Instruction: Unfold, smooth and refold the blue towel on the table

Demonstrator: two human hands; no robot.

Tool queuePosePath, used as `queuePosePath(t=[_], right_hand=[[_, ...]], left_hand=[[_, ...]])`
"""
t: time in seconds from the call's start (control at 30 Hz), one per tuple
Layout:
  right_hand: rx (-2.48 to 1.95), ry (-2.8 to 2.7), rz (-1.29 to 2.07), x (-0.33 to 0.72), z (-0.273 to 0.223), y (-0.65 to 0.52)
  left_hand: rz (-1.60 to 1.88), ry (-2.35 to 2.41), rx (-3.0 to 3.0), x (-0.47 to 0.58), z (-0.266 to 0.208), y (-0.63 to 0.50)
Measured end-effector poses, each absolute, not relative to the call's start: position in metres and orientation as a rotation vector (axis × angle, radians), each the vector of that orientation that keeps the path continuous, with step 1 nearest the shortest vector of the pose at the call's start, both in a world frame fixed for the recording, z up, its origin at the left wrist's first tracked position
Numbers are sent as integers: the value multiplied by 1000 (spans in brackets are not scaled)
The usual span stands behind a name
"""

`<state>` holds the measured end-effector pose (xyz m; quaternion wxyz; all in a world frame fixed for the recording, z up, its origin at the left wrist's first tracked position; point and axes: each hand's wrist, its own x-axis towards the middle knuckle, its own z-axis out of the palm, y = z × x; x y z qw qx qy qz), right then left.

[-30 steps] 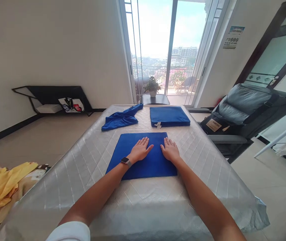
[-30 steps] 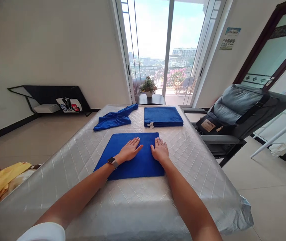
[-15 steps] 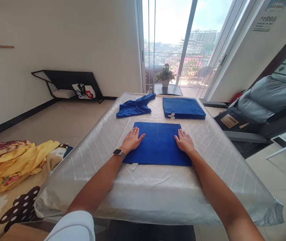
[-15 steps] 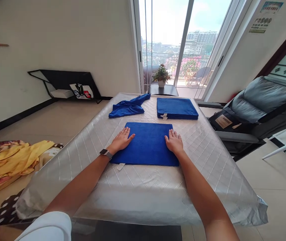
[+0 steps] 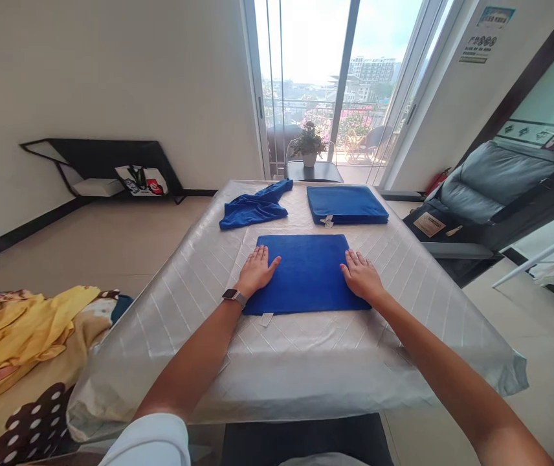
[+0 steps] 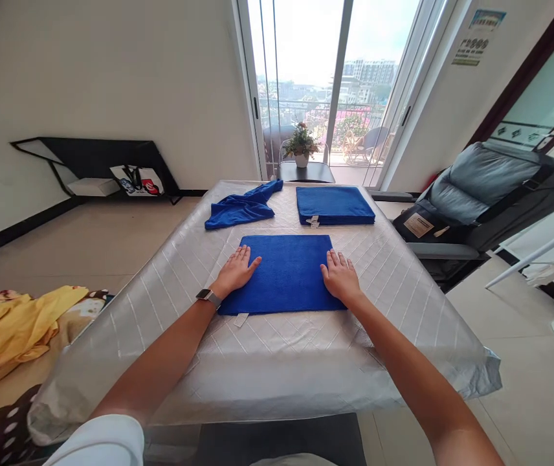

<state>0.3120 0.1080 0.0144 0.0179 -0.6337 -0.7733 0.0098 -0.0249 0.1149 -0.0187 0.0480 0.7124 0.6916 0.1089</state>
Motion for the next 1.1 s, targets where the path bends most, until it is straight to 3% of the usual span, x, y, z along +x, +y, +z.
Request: queuePosePath(t=[0.37, 0.6, 0.77, 0.9, 1.1], right_hand=[[-1992, -2399, 246, 325, -3, 69], [-1939, -2341, 300, 323, 1, 64], [-1882, -2358, 287, 325, 2, 60], [-1902, -2336, 303, 324, 3, 61], [-1926, -2346, 320, 324, 2, 64]], left_hand=[[361, 2208, 2327, -14, -3, 102], [345, 1539, 2723, 120, 10, 99], [253, 1417, 2730, 198, 0, 108], [203, 1565, 2606, 175, -5, 100], [113, 1828, 2403, 59, -5, 59]])
